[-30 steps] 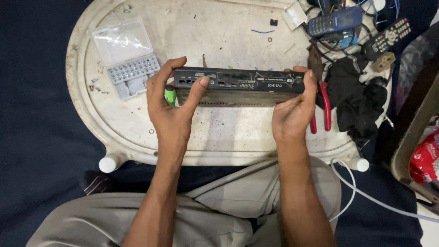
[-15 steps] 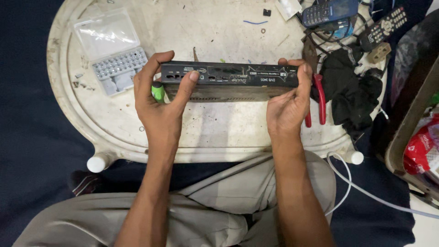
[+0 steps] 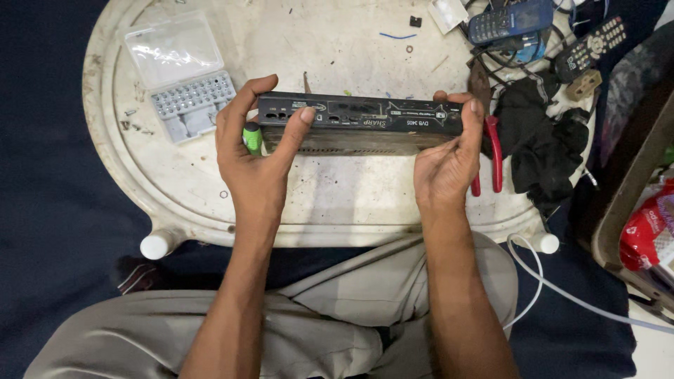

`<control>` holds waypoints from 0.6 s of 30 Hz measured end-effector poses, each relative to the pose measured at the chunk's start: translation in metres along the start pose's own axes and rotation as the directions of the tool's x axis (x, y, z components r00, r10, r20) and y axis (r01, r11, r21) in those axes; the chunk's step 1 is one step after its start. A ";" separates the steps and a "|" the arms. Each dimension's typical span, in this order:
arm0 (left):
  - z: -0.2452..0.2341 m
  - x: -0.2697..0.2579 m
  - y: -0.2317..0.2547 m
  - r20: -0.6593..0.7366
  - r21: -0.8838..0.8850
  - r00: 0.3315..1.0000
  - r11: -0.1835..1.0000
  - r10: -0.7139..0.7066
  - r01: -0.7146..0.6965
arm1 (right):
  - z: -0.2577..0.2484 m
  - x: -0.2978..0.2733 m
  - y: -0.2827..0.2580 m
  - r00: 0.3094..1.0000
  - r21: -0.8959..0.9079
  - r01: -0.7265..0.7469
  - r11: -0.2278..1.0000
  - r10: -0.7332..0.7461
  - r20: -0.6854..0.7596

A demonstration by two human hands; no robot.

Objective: The person is repairing a black electronic device, likely a set-top box. They use a green-handled screwdriver to remove screws, open the casing, and inspect the internal components. The person then reassembles the device by snapping the casing back together.

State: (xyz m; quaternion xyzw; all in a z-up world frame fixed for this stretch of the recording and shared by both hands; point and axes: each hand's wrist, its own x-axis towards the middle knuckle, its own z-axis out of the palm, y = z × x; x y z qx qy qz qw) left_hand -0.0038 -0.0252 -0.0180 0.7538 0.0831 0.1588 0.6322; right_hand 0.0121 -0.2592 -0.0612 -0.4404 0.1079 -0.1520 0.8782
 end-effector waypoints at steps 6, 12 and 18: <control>0.000 0.001 0.003 0.000 0.002 1.000 1.000 -0.011 0.011 | 0.005 -0.001 0.000 0.999 0.007 -0.016 1.000 0.016 -0.033; 0.001 0.001 -0.001 -0.007 0.015 1.000 1.000 0.001 -0.001 | 0.003 0.001 -0.005 0.991 0.113 -0.074 0.991 0.086 -0.107; 0.001 0.001 0.000 -0.016 0.016 1.000 1.000 0.015 -0.014 | 0.002 0.002 -0.003 0.996 0.115 -0.062 0.992 0.069 -0.063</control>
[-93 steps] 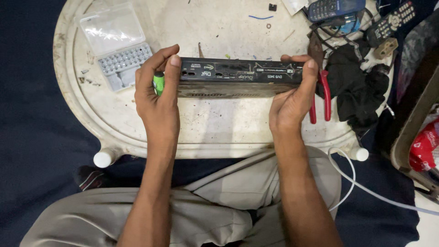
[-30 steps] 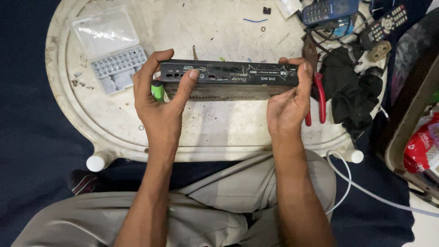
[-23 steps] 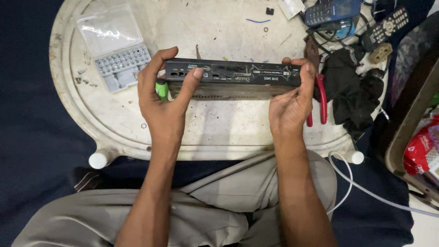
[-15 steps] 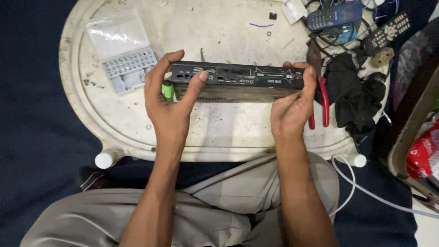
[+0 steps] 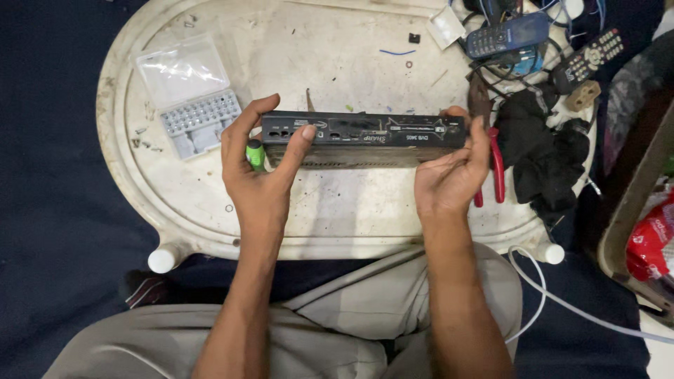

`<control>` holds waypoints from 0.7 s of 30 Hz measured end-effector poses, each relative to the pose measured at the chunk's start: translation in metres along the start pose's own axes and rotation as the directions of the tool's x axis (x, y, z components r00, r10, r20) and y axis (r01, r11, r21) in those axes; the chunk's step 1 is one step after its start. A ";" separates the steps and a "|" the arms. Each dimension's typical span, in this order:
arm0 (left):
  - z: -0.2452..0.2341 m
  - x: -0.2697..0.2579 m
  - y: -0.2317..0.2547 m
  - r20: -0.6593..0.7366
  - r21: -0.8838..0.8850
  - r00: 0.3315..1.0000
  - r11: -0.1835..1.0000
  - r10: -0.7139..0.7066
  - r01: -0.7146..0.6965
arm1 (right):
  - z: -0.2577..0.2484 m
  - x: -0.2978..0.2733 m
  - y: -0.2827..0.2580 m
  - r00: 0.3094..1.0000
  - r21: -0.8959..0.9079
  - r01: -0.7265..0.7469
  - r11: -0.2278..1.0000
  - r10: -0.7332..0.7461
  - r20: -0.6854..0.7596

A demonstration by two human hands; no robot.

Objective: The person is repairing a black electronic device, likely a set-top box. They use a green-handled screwdriver to remove screws, open the casing, and inspect the internal components. The person then reassembles the device by snapping the casing back together.

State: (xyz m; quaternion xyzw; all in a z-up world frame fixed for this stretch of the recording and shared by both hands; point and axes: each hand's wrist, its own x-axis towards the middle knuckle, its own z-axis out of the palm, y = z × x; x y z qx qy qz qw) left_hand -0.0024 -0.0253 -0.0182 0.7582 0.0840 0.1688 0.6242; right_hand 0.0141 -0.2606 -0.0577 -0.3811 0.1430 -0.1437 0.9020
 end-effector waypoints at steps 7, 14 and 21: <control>0.000 -0.001 -0.003 -0.004 0.002 1.000 1.000 -0.009 0.009 | -0.007 0.005 0.003 0.992 0.058 -0.011 0.998 0.018 -0.128; -0.002 0.000 0.000 0.036 0.005 0.999 1.000 -0.021 0.021 | -0.014 0.008 0.003 0.985 0.076 -0.059 0.995 0.070 -0.160; 0.001 0.006 -0.001 0.032 0.074 0.999 0.997 0.010 -0.012 | -0.017 0.006 0.008 1.000 0.059 0.005 0.998 -0.005 -0.004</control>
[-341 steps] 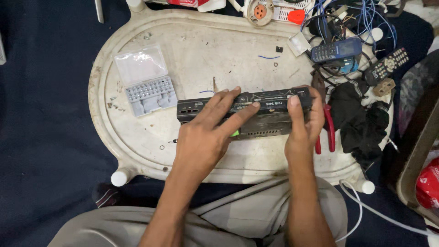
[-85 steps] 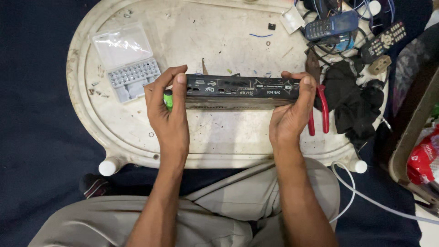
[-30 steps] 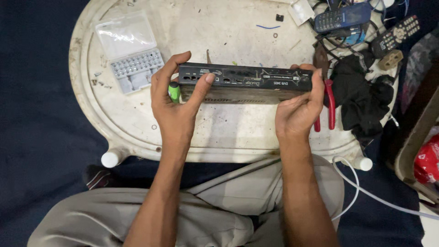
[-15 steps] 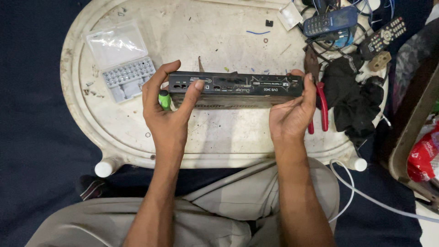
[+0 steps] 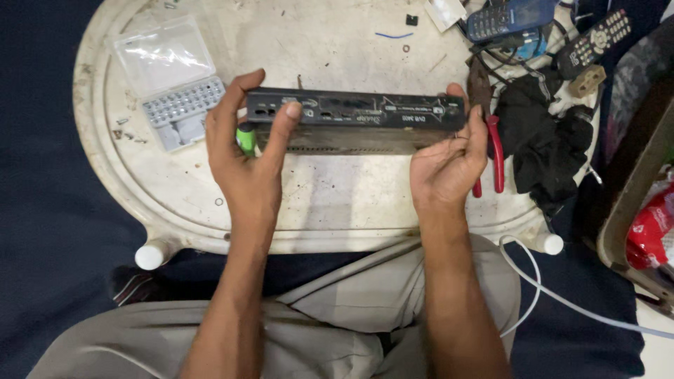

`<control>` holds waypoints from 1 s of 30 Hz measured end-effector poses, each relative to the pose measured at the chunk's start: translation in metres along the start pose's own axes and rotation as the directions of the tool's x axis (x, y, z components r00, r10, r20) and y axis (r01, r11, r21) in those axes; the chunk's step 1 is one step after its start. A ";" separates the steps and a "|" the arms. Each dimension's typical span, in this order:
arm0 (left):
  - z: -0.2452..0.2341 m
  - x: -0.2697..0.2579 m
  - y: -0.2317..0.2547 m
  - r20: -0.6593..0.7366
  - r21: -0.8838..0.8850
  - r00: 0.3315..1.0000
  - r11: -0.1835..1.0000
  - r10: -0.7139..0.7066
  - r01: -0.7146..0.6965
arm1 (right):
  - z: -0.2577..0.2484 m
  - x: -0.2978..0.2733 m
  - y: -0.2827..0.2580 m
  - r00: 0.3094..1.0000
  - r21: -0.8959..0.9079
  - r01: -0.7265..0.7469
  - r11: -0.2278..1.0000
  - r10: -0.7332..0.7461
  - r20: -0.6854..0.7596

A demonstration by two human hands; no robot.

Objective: The person is repairing a black electronic device, likely a set-top box. They use a green-handled screwdriver to remove screws, open the casing, and inspect the internal components. The person then reassembles the device by snapping the casing back together.

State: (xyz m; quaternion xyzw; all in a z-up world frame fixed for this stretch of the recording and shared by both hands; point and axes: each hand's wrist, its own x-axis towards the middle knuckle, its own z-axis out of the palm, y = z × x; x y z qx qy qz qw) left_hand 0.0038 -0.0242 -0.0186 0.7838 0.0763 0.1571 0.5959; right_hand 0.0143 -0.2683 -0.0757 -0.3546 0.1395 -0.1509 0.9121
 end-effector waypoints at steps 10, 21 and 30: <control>0.002 0.021 -0.013 -0.011 -0.018 0.999 0.999 0.046 -0.046 | 0.020 -0.012 -0.017 0.926 -0.086 -0.092 0.992 0.117 0.359; -0.021 0.032 -0.022 0.025 -0.433 0.972 0.874 -0.233 0.220 | 0.039 -0.026 -0.022 0.861 -0.353 0.011 0.936 0.171 0.479; -0.022 0.035 -0.022 0.012 -0.390 0.960 0.883 -0.280 0.263 | 0.045 -0.027 -0.024 0.878 -0.425 0.078 0.902 0.140 0.457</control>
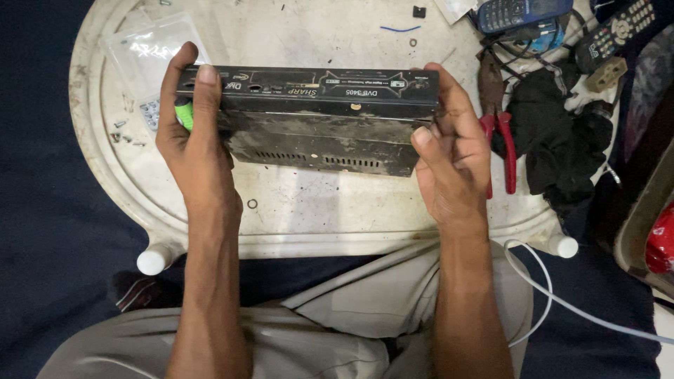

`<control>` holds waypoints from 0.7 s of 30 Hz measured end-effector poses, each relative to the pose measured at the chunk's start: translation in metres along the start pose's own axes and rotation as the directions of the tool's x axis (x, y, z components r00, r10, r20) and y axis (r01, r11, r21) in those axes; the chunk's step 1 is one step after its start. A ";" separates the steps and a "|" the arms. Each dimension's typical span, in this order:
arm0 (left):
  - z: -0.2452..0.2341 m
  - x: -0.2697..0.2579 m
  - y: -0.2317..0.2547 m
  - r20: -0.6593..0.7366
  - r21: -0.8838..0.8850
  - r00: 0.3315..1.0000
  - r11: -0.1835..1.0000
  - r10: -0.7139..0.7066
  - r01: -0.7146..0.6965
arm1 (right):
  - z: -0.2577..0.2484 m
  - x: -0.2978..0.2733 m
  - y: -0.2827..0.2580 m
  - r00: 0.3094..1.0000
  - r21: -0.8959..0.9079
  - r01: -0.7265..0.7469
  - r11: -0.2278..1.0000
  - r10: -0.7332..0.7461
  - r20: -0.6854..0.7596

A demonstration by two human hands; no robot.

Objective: The person is repairing a black electronic device, likely a set-top box. They use a green-handled screwdriver to remove screws, open the casing, and inspect the internal components. The person then reassembles the device by snapping the casing back together.

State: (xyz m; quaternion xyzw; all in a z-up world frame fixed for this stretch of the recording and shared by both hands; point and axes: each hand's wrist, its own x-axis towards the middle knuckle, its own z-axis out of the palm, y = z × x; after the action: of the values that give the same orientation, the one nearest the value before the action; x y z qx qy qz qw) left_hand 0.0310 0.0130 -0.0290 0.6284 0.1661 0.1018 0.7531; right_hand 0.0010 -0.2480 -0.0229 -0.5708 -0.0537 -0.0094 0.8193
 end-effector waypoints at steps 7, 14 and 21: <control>0.005 -0.002 0.006 -0.007 0.099 0.999 0.994 -0.043 0.043 | -0.002 0.000 -0.008 0.997 -0.141 0.073 0.987 -0.076 -0.013; 0.009 -0.006 0.010 0.025 0.102 0.997 0.992 -0.072 0.069 | -0.004 0.001 -0.010 0.994 -0.188 0.089 0.978 -0.099 -0.042; 0.005 -0.007 0.010 0.178 0.101 0.983 0.995 -0.044 0.026 | -0.020 0.005 -0.010 0.985 -0.198 0.129 0.972 -0.148 -0.087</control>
State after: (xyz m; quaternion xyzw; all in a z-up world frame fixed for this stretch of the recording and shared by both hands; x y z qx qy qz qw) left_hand 0.0266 0.0078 -0.0171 0.6682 0.1132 0.0231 0.7350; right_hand 0.0072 -0.2696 -0.0199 -0.6408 -0.0506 -0.1007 0.7594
